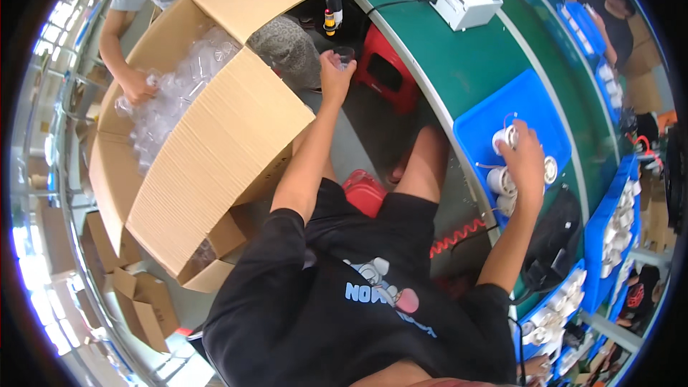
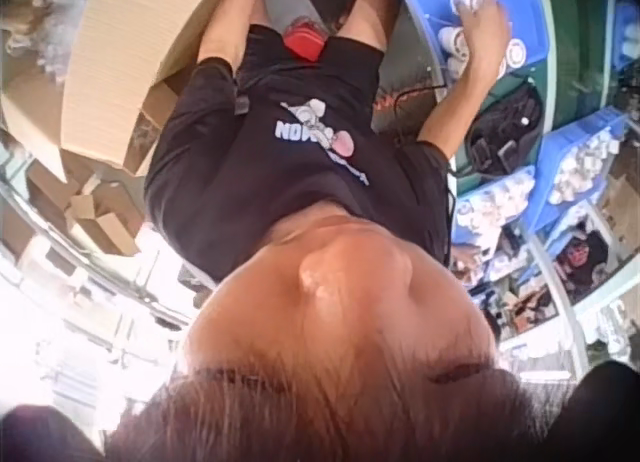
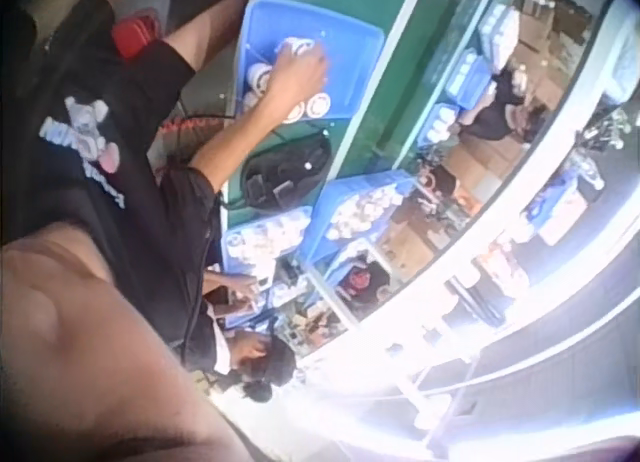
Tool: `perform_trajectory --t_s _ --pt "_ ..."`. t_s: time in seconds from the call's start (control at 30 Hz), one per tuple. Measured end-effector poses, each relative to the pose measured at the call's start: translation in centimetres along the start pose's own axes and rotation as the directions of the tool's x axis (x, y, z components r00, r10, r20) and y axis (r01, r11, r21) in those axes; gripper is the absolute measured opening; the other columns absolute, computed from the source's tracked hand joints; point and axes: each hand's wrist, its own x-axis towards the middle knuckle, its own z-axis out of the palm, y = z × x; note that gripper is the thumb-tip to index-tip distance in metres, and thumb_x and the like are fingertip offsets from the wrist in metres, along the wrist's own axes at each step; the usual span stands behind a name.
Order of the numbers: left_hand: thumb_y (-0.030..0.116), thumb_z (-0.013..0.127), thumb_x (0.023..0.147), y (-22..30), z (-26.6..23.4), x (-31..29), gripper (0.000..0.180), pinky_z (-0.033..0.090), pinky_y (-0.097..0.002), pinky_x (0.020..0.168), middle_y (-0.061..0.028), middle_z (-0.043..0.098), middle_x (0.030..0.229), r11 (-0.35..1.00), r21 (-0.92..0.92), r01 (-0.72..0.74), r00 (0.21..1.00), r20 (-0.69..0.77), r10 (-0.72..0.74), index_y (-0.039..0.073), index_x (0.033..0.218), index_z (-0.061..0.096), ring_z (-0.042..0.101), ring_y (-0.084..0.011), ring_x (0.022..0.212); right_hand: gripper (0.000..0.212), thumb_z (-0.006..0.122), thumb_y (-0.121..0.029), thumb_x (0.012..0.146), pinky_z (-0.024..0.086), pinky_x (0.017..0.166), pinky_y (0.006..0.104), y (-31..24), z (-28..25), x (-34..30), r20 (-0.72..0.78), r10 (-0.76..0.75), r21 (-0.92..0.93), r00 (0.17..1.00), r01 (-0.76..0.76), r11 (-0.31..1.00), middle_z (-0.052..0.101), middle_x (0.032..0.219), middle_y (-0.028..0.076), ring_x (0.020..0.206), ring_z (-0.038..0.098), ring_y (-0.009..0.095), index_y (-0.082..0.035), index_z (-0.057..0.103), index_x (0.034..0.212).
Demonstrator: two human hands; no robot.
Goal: The recorder is seen placing electronic components into small plastic bags and then organizing them into a cardboard box on an assembly line.
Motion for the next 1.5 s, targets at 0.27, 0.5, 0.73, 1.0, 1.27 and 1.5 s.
perform_trajectory --t_s 0.27,0.5,0.73,1.0,1.27,1.5 --pt "0.013 0.075 0.077 -1.2 1.6 2.3 0.062 0.046 -0.0368 0.095 -0.0215 0.054 0.12 0.958 0.034 -0.286 0.949 -0.129 0.288 -0.003 0.126 0.042 0.058 -0.0311 0.109 0.05 0.071 -0.019 0.083 0.044 0.095 0.0371 -2.6 -4.9 -1.8 -0.364 0.06 0.289 0.93 0.052 0.956 0.06 0.12 0.018 0.109 0.059 0.029 0.002 0.053 0.126" --pt "0.011 0.073 0.083 -6.9 -4.0 -3.2 0.041 0.052 -0.03 0.075 -0.0082 0.062 0.102 0.838 -0.448 0.311 0.912 0.389 -0.13 0.0 0.115 0.05 0.061 -0.0139 0.091 0.053 0.055 -0.009 0.086 0.047 0.095 0.0348 -12.5 1.0 -3.3 -0.119 -0.101 0.987 0.988 0.128 0.094 0.056 0.122 0.014 0.106 0.058 0.023 0.004 0.044 0.136" --pt "0.019 0.058 0.093 -2.0 -15.0 -23.7 0.052 0.051 -0.0394 0.09 -0.0103 0.055 0.116 0.461 -0.434 0.774 0.632 0.568 -0.527 0.005 0.136 0.034 0.06 -0.0218 0.101 0.022 0.065 -0.033 0.09 0.054 0.08 0.041 -26.7 29.8 13.1 0.572 -0.454 0.24 0.683 -0.668 -0.704 0.067 0.104 0.005 0.098 0.063 0.024 -0.015 0.063 0.103" --pt "0.029 0.076 0.082 -0.1 -12.8 -17.7 0.073 0.045 -0.036 0.097 -0.0145 0.056 0.121 0.934 0.106 0.341 0.869 0.343 -0.356 -0.002 0.136 0.038 0.054 -0.0242 0.114 0.056 0.079 -0.024 0.076 0.047 0.089 0.0354 -25.4 25.0 13.9 -0.104 -0.115 0.9 0.988 0.142 0.411 0.064 0.109 0.018 0.101 0.063 0.027 0.001 0.056 0.12" --pt "0.021 0.081 0.073 1.6 -1.5 2.2 0.061 0.046 -0.0367 0.089 -0.0173 0.06 0.108 0.983 -0.003 -0.186 0.978 0.1 0.185 0.0 0.121 0.051 0.059 -0.0289 0.102 0.054 0.077 -0.014 0.075 0.047 0.091 0.0363 -13.9 17.7 -1.6 0.018 -0.031 0.765 0.999 0.006 0.644 0.061 0.116 0.02 0.108 0.061 0.031 0.003 0.055 0.121" --pt "0.02 0.077 0.075 7.7 -9.7 -9.5 0.055 0.046 -0.0375 0.092 -0.0141 0.058 0.115 0.901 0.316 -0.296 0.837 0.54 0.086 0.004 0.122 0.054 0.058 -0.0309 0.106 0.054 0.068 -0.001 0.073 0.046 0.088 0.0435 -16.4 10.7 -2.3 -0.064 -0.319 0.378 0.945 0.319 0.869 0.053 0.121 0.015 0.106 0.049 0.038 -0.001 0.052 0.125"
